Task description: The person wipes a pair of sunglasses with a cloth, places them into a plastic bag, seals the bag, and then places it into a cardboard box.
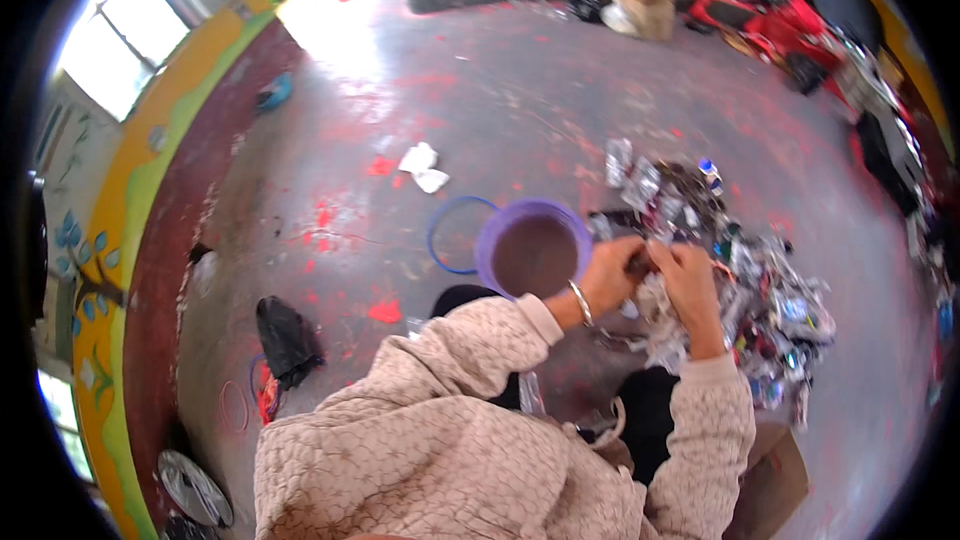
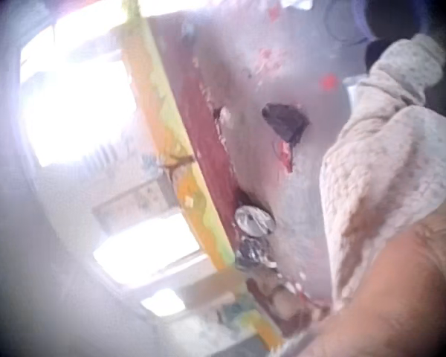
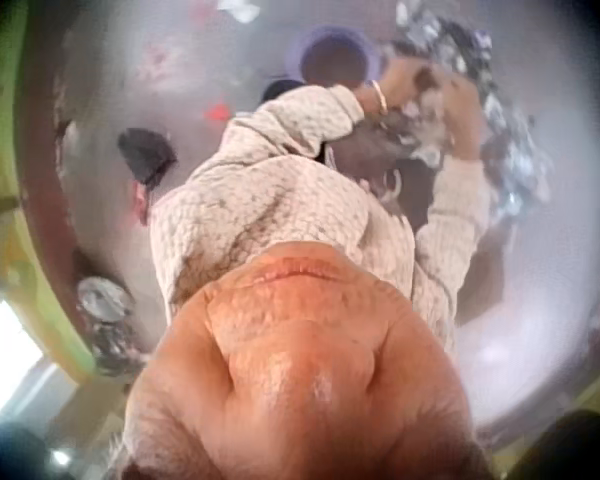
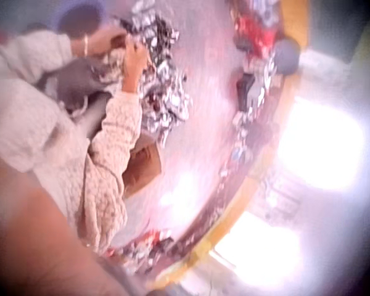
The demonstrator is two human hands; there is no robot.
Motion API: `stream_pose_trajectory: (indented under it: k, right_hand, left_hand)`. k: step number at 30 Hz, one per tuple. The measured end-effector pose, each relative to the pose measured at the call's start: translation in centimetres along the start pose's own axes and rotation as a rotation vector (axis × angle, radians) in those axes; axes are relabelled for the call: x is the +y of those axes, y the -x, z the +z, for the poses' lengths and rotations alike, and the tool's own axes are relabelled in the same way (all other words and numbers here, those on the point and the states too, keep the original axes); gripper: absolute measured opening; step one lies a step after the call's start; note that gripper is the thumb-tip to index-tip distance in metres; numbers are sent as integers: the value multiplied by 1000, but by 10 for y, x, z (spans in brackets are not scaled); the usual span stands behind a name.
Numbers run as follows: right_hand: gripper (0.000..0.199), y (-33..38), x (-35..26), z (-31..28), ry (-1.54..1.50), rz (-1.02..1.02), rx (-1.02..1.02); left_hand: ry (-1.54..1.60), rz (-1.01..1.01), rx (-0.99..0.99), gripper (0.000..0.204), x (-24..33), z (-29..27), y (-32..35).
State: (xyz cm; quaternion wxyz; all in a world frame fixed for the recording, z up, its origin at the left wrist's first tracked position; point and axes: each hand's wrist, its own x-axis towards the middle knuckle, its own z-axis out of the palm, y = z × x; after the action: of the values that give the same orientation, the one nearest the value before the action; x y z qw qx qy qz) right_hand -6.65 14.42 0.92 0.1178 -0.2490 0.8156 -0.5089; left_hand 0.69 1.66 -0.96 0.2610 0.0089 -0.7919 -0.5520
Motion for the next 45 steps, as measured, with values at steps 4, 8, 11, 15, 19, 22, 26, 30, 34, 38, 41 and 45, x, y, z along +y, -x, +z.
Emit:
stream_pose_trajectory:
  k: [4,8,11,15,19,22,26,30,34,38,41,45]
  right_hand:
    - [34,4,-5,11,46,29,-6]
    - [23,-4,16,8,41,-15,37]
    - [22,-7,24,7,33,-26,-6]
    - [34,-6,17,3,1,74,17]
    - [43,-2,10,9,52,47,3]
    - [35,-6,25,8,-31,81,1]
    - [25,-4,19,15,-126,11,40]
    - [21,-3,11,1,142,-56,60]
    - [18,-5,8,-4,62,-101,82]
    - [16,0,-4,4,37,-81,92]
    - [15,2,2,3,4,-50,110]
    - [14,5,3,1,-181,6,3]
  left_hand:
    - [21,-58,-62,13,0,-12,4]
    - [-9,-22,-127,12,-10,-8,3]
    - [24,-20,-125,13,-20,-7,5]
    - [-22,27,-130,11,-20,-1,-1]
    - [-26,59,-106,9,-23,5,3]
    - [-138,146,-107,7,-17,-2,4]
    - [-194,69,-41,7,-9,-8,4]
    - [-95,94,-74,14,-9,-10,2]
    - [331,-300,-163,20,-7,-9,-7]
    - [228,-171,-132,18,-25,-2,-6]
    - [413,-309,-209,17,-14,-9,-3]
    - [918,-773,-179,10,-5,-17,2]
